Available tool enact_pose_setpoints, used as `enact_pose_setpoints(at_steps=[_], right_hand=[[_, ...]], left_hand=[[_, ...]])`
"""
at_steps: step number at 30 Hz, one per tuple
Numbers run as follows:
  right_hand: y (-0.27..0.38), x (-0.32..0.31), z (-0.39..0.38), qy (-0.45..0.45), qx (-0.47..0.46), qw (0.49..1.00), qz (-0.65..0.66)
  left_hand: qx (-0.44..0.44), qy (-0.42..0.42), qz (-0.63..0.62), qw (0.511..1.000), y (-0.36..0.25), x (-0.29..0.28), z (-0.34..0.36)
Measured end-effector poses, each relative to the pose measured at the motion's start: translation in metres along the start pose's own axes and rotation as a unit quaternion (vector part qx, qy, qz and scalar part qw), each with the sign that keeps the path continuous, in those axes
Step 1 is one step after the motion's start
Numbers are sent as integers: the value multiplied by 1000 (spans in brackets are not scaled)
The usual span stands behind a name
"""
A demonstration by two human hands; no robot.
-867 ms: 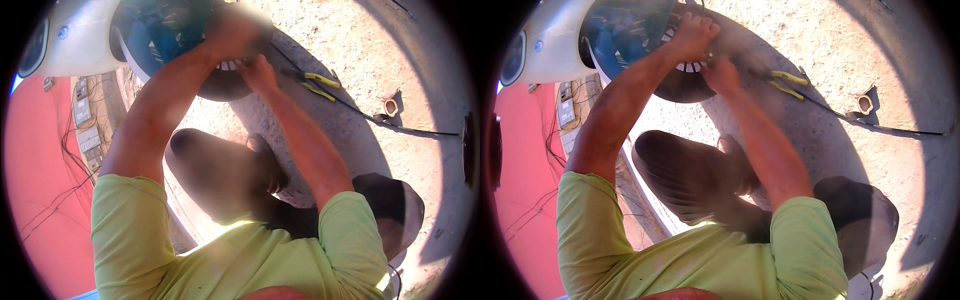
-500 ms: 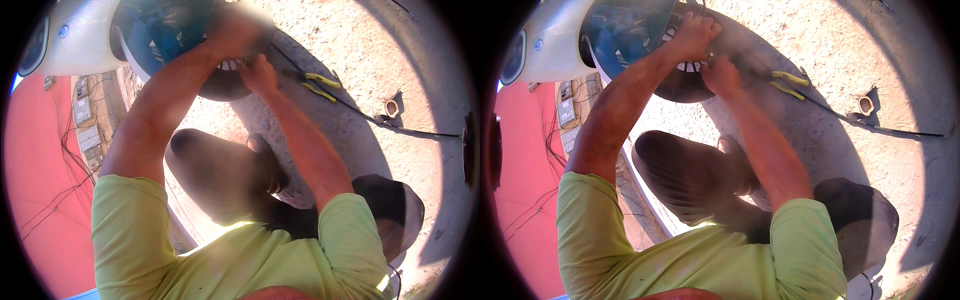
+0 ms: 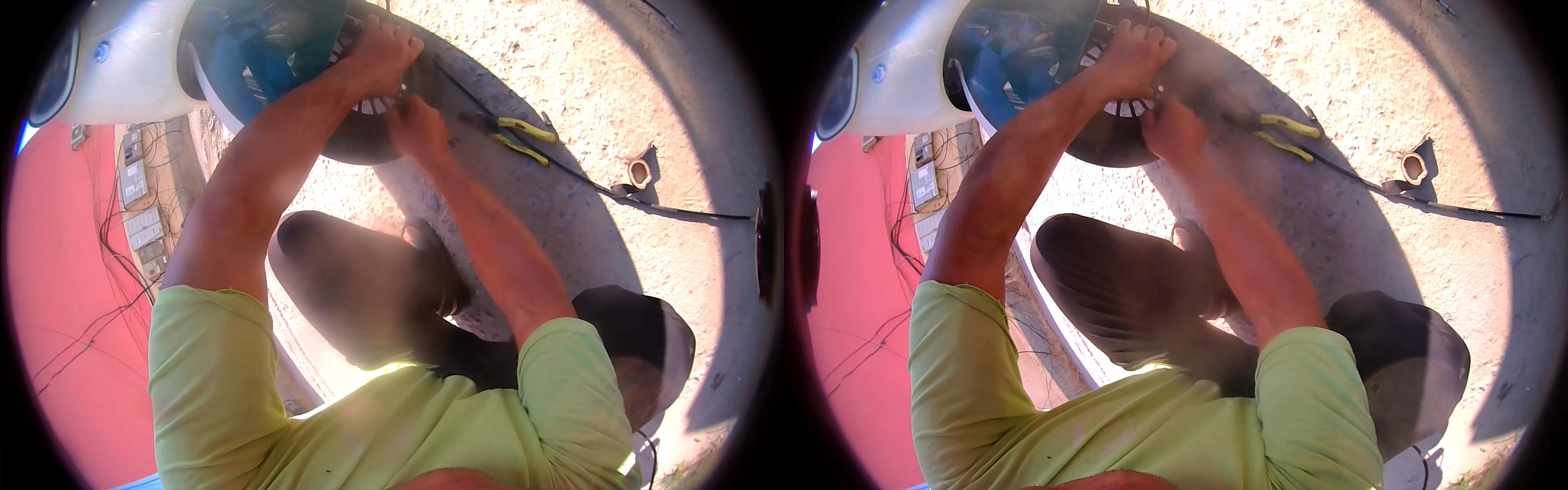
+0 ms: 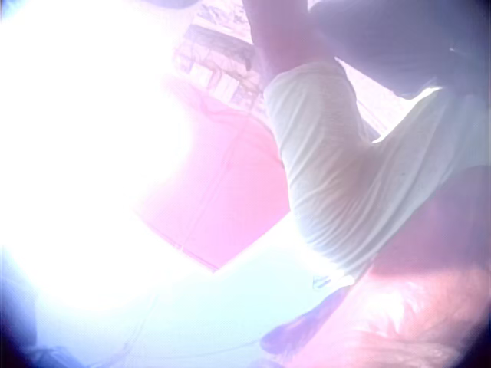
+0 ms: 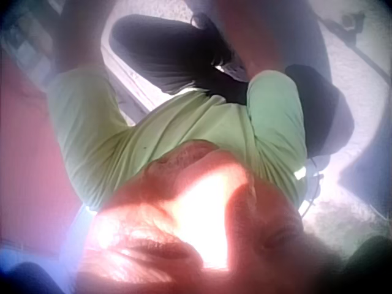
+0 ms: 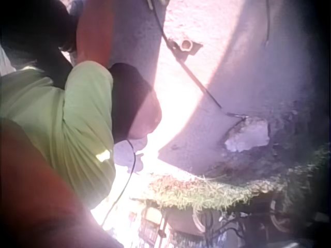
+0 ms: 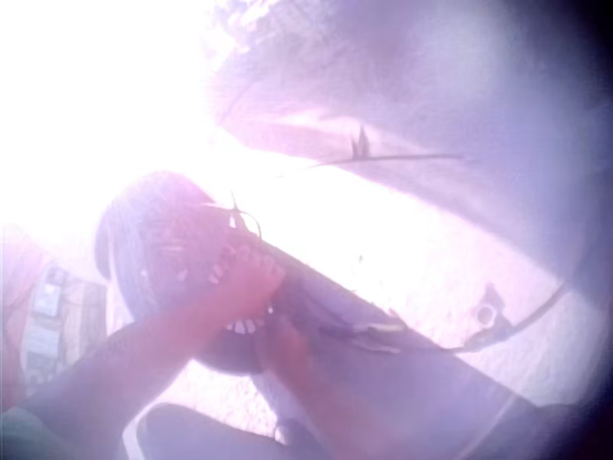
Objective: The person attempts to repair a scooter tire by pulling at the rubber and using a pair of pliers to manipulate the tire bead near the wheel rim while crouching on the ground.
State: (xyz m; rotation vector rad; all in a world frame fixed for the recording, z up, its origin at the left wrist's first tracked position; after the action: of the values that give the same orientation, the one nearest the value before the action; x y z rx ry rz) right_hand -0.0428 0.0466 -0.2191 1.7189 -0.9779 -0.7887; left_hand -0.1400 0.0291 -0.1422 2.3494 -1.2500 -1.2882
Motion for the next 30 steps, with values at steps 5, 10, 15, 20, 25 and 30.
enact_pose_setpoints(at_steps=[5,10,15,20,25,30], right_hand=[[-8,-8,2,-39,60,997,34],[-6,4,6,3,0,1000,11],[-10,-2,5,-30,46,997,52],[-2,-8,7,-46,14,999,21],[-22,9,24,-42,1,992,120],[-26,21,32,49,13,982,180]], left_hand=[[-2,1,10,1000,1,2,1],[0,6,21,1000,-1,3,3],[0,6,20,1000,0,4,4],[-9,6,20,1000,2,10,3],[2,-14,17,1000,0,8,7],[-5,12,14,1000,2,10,5]])
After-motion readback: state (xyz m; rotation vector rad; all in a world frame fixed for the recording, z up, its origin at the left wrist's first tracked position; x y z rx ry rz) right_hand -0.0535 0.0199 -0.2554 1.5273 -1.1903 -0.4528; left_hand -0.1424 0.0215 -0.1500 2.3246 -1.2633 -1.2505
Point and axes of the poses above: each hand's wrist, its own z-axis towards the middle knuckle, its own x-axis out of the palm, y = z × x, the point moved 10 cm from there along z, towards the middle knuckle, and after that the axes turned 4 degrees about -x, right-handed, at the moved point
